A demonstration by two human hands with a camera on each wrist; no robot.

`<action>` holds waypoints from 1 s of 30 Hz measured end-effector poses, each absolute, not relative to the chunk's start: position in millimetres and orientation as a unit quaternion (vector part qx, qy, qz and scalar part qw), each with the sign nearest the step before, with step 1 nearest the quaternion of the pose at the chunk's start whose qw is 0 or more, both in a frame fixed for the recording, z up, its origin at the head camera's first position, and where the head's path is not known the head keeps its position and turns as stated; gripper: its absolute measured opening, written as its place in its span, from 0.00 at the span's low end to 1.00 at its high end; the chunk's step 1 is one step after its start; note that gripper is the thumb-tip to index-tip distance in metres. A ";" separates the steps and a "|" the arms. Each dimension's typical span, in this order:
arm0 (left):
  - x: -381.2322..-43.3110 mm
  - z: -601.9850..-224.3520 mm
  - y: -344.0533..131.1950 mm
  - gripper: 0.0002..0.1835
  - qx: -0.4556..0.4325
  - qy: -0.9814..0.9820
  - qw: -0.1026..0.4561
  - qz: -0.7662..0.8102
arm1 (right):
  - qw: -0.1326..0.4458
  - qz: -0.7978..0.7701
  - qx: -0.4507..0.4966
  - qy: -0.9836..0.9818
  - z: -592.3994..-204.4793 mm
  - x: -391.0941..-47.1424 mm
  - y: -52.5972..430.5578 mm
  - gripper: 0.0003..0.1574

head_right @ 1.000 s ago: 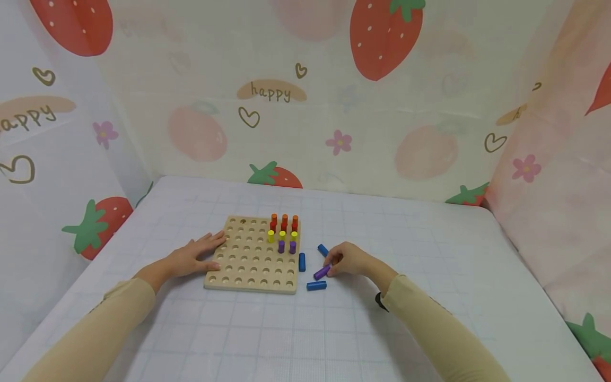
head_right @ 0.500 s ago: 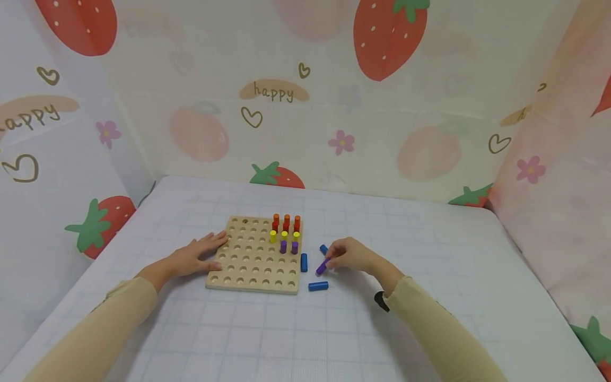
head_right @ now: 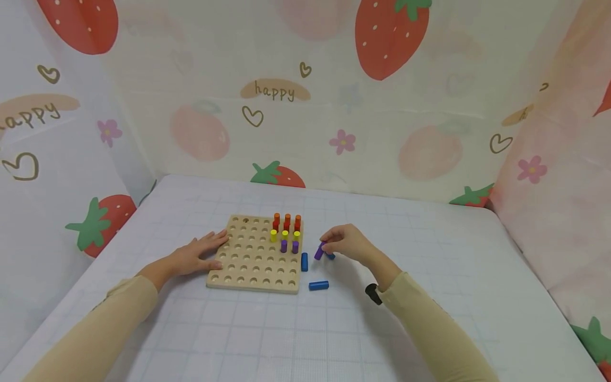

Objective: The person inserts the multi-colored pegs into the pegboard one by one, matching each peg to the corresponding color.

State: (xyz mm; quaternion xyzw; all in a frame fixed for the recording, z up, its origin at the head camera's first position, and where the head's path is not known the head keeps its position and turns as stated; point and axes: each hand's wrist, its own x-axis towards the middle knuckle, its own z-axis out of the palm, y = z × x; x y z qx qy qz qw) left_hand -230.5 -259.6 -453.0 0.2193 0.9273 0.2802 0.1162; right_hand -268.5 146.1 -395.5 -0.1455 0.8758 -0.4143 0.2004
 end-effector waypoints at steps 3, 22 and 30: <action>-230.9 -452.5 -259.0 0.46 0.220 0.928 0.118 0.278 | 0.193 -0.423 -0.146 0.873 -391.3 -267.7 141.6 0.20; -232.0 -454.4 -260.2 0.46 0.223 0.925 0.117 0.284 | 0.167 -0.465 -0.142 0.858 -377.3 -266.2 110.0 0.21; -230.4 -451.2 -260.0 0.46 0.223 0.925 0.118 0.285 | 0.146 -0.457 -0.162 0.862 -376.1 -267.6 97.9 0.15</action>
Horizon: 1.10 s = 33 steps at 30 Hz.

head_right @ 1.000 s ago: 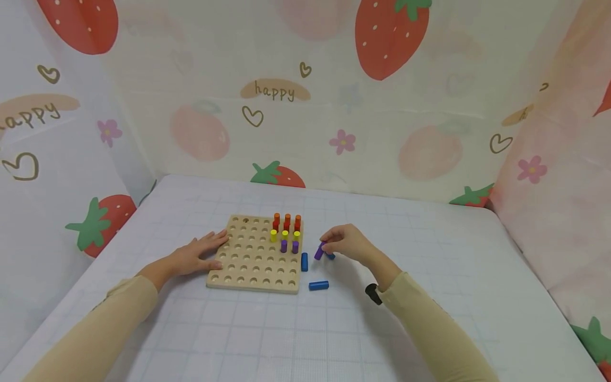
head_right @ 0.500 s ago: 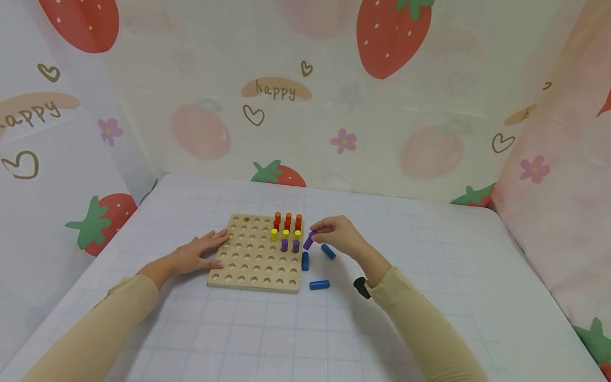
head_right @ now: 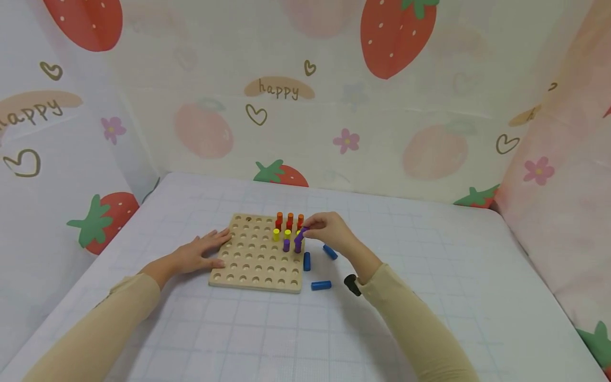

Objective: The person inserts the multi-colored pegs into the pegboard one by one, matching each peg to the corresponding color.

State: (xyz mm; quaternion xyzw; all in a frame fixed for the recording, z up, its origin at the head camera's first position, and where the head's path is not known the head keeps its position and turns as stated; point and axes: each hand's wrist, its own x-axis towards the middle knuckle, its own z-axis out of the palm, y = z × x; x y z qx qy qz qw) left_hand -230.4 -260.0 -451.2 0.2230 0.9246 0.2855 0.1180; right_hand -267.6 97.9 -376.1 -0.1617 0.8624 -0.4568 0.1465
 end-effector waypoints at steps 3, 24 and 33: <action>-231.2 -451.6 -259.8 0.46 0.223 0.925 0.118 0.284 | 0.136 -0.448 -0.169 0.867 -375.9 -268.8 93.6 0.15; -234.7 -455.2 -260.2 0.47 0.214 0.928 0.120 0.280 | 0.121 -0.439 -0.160 0.876 -389.2 -275.7 64.7 0.14; -236.2 -456.1 -261.2 0.48 0.213 0.929 0.124 0.275 | 0.112 -0.419 -0.155 0.888 -398.9 -275.2 50.7 0.11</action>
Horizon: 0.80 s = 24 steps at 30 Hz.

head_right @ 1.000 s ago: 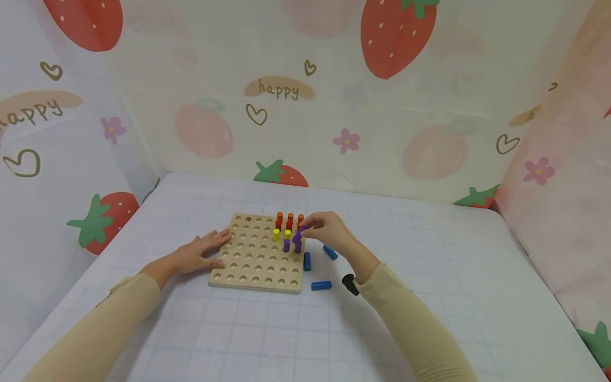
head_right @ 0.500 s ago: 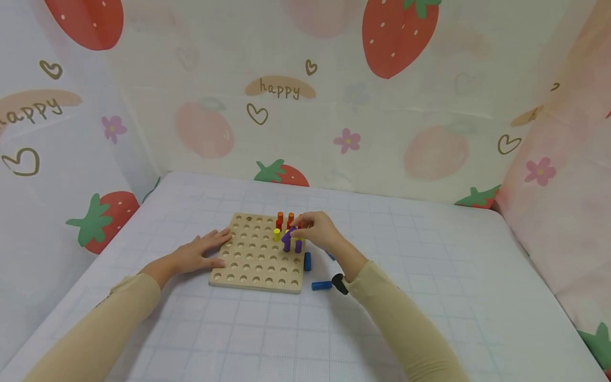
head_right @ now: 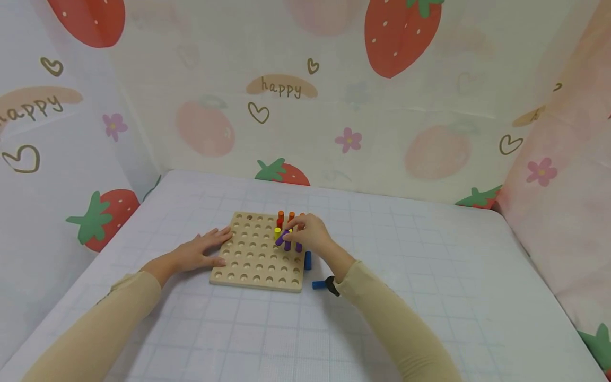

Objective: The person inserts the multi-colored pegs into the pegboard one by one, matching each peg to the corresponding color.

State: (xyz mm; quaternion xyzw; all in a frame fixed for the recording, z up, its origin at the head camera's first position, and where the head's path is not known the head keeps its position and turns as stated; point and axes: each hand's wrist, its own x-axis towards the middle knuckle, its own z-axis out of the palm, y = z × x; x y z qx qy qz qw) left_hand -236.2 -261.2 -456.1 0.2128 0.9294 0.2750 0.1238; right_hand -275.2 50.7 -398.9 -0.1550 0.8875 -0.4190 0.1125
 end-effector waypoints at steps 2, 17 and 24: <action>-236.9 -456.9 -261.6 0.48 0.213 0.930 0.123 0.273 | 0.109 -0.411 -0.155 0.892 -401.8 -275.4 48.0 0.11; -235.6 -455.5 -262.1 0.47 0.216 0.930 0.122 0.272 | 0.065 -0.351 -0.165 0.920 -412.1 -274.9 35.8 0.11; -235.4 -456.4 -262.4 0.47 0.214 0.930 0.125 0.270 | 0.061 -0.330 -0.161 0.928 -409.3 -271.6 32.1 0.11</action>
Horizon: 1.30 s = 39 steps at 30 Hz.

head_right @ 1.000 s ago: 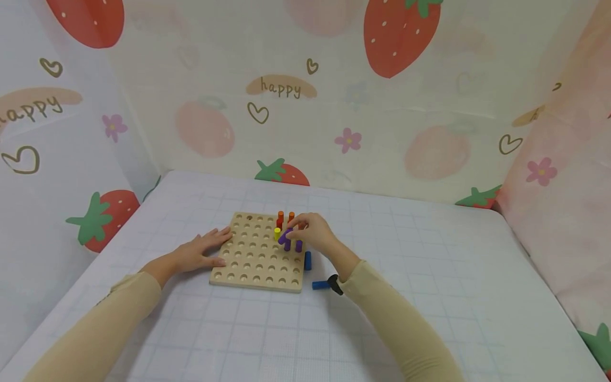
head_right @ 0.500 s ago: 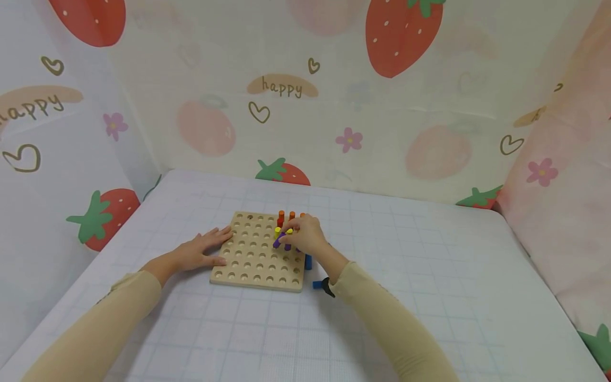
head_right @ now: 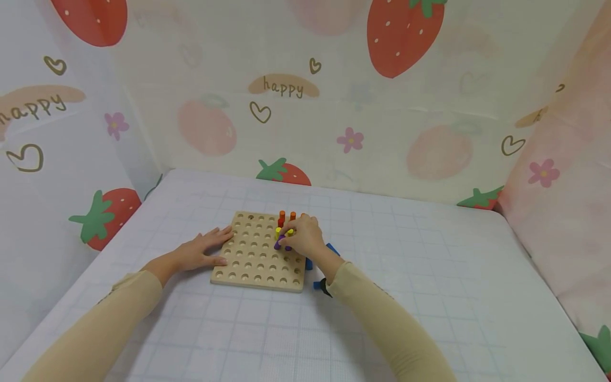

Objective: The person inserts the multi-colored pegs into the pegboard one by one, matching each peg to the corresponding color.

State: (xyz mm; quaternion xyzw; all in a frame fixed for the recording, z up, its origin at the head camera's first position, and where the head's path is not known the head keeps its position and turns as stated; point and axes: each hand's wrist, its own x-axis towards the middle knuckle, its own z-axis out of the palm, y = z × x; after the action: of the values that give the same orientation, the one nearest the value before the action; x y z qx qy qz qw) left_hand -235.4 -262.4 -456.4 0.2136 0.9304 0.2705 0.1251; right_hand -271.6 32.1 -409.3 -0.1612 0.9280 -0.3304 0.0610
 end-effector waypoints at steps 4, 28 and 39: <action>-235.3 -455.9 -262.0 0.47 0.215 0.929 0.124 0.274 | 0.062 -0.318 -0.162 0.932 -407.7 -271.1 31.1 0.11; -229.3 -450.1 -258.1 0.46 0.216 0.926 0.124 0.285 | 0.061 -0.386 -0.179 0.903 -396.9 -272.9 60.0 0.13; -228.0 -449.8 -258.0 0.46 0.217 0.927 0.123 0.280 | 0.054 -0.382 -0.171 0.907 -391.4 -274.1 95.3 0.13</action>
State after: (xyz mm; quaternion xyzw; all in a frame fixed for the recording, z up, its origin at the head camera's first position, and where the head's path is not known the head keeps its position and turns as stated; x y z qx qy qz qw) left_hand -228.0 -258.0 -449.8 0.2173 0.9270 0.2796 0.1235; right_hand -274.1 95.3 -391.4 -0.1707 0.9066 -0.3823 0.0536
